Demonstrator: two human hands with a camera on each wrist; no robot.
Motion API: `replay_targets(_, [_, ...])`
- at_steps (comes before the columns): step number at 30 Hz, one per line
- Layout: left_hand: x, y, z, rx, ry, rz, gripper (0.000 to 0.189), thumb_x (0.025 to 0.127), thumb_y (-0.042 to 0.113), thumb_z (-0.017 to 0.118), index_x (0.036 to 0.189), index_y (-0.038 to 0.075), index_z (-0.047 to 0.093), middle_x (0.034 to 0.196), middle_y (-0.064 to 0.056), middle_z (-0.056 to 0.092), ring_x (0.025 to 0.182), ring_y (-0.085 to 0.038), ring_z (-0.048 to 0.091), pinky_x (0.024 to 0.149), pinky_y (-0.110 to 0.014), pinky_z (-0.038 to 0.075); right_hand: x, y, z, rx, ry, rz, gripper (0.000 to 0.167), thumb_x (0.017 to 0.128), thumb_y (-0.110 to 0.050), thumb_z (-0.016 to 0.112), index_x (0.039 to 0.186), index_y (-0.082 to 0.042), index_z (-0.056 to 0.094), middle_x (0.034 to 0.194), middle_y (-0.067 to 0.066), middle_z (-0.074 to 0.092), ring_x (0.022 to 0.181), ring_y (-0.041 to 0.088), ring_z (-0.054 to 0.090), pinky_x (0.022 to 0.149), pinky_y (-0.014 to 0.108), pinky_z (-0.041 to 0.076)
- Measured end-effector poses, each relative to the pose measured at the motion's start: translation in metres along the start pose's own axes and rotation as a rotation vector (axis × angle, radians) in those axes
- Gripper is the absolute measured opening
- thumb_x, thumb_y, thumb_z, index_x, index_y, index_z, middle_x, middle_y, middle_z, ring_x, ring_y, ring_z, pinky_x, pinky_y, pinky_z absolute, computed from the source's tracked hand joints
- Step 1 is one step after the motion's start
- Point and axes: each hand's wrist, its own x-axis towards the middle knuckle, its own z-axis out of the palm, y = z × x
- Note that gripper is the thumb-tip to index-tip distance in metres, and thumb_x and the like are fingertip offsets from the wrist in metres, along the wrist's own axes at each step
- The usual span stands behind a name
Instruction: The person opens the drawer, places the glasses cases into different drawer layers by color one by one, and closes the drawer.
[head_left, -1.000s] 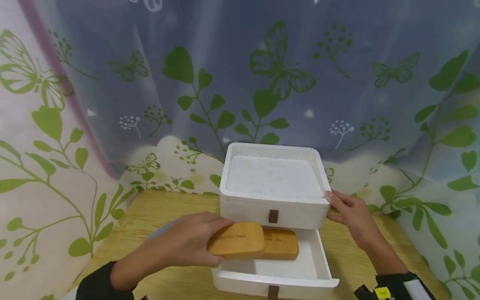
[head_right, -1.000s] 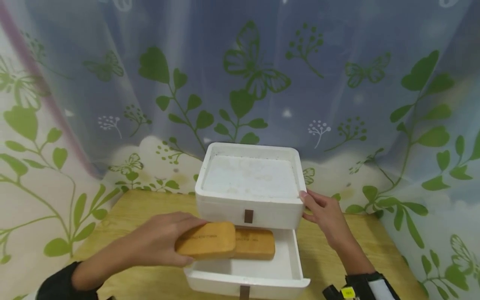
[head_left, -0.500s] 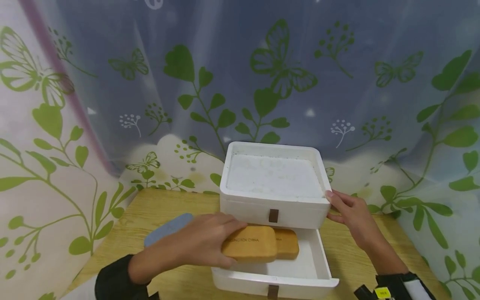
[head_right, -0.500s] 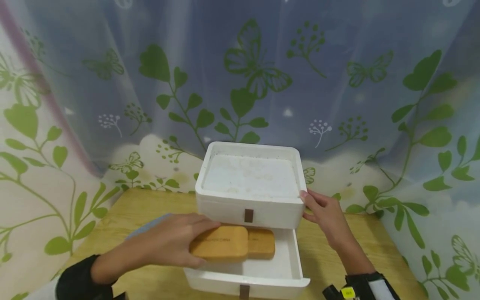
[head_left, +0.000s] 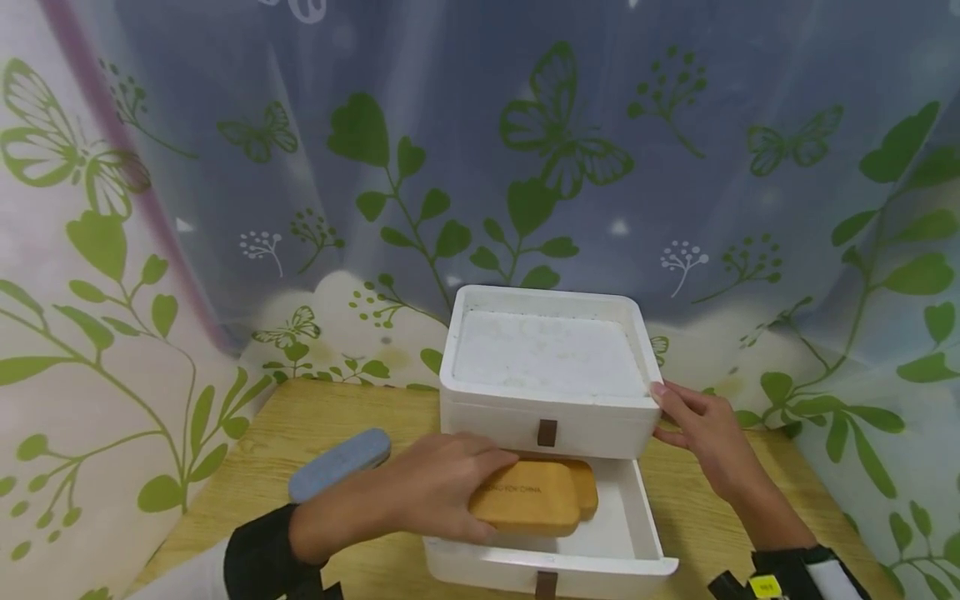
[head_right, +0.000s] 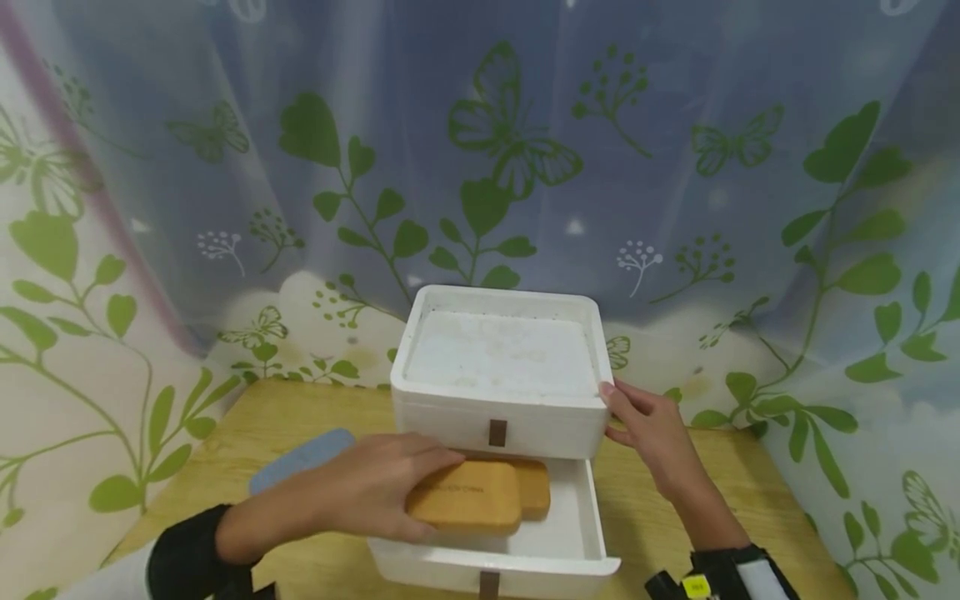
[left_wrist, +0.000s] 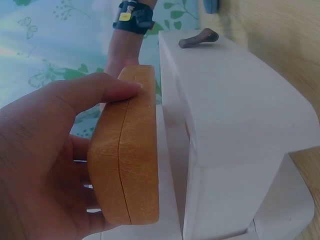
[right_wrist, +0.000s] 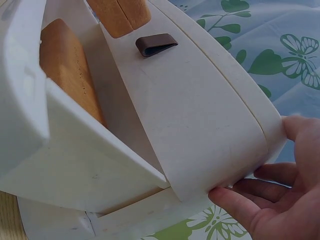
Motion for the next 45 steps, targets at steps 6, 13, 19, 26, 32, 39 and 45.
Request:
replay_targets(6, [0.008,0.007,0.005,0.016,-0.018,0.024,0.073,0.080,0.047,0.080,0.142,0.013,0.063,0.134,0.000,0.069,0.121,-0.014,0.066,0.101,-0.030,0.057,0.000,0.000,-0.001,0.005,-0.003,0.001,0.075,0.107,-0.054,0.048,0.160,-0.002,0.036,0.162,0.027,0.039,0.138,0.048,0.055,0.094,0.033,0.059])
replay_targets(13, [0.016,0.014,0.009,0.034,-0.091,0.019,0.075,0.082,0.050,0.079,0.145,0.014,0.060,0.138,0.001,0.067,0.126,-0.012,0.064,0.104,-0.029,0.054,0.001,-0.002,-0.002,0.017,-0.009,0.005,0.075,0.107,-0.052,0.049,0.159,-0.001,0.036,0.161,0.028,0.040,0.137,0.048,0.054,0.091,0.030,0.061])
replay_targets(19, [0.020,0.015,0.011,0.039,-0.119,0.014,0.076,0.083,0.053,0.077,0.146,0.014,0.060,0.138,0.000,0.067,0.125,-0.013,0.064,0.102,-0.030,0.056,0.001,-0.002,-0.002,0.025,-0.006,0.001,0.074,0.107,-0.051,0.049,0.159,0.000,0.036,0.161,0.029,0.040,0.138,0.049,0.054,0.091,0.030,0.061])
replay_targets(26, [0.025,0.013,0.014,0.023,-0.129,0.021,0.076,0.082,0.053,0.077,0.145,0.013,0.060,0.133,0.000,0.070,0.119,-0.011,0.067,0.097,-0.028,0.058,0.000,-0.002,-0.003,0.028,-0.012,-0.009,0.073,0.108,-0.050,0.049,0.159,0.001,0.036,0.161,0.028,0.040,0.137,0.049,0.054,0.091,0.030,0.061])
replay_targets(32, [0.030,0.010,0.015,-0.020,-0.196,0.009,0.076,0.083,0.054,0.077,0.147,0.015,0.059,0.132,0.002,0.070,0.118,-0.008,0.065,0.097,-0.027,0.057,0.001,-0.002,-0.003,0.035,-0.012,0.004,0.074,0.107,-0.051,0.049,0.159,0.000,0.036,0.161,0.028,0.040,0.138,0.049,0.054,0.091,0.030,0.061])
replay_targets(39, [0.037,0.006,0.014,-0.095,-0.294,-0.007,0.075,0.084,0.050,0.076,0.148,0.016,0.058,0.135,0.002,0.069,0.119,-0.007,0.065,0.099,-0.027,0.055,0.000,-0.002,-0.001,0.048,-0.013,0.011,0.075,0.107,-0.051,0.050,0.159,0.000,0.036,0.162,0.028,0.038,0.139,0.049,0.051,0.090,0.030,0.062])
replay_targets(45, [0.041,0.005,0.014,-0.122,-0.341,-0.010,0.074,0.087,0.049,0.075,0.149,0.014,0.056,0.141,0.001,0.066,0.128,-0.010,0.062,0.106,-0.028,0.053,0.001,-0.003,-0.002,0.045,-0.014,0.010,0.075,0.107,-0.051,0.050,0.159,0.000,0.035,0.163,0.028,0.037,0.140,0.050,0.051,0.091,0.031,0.061])
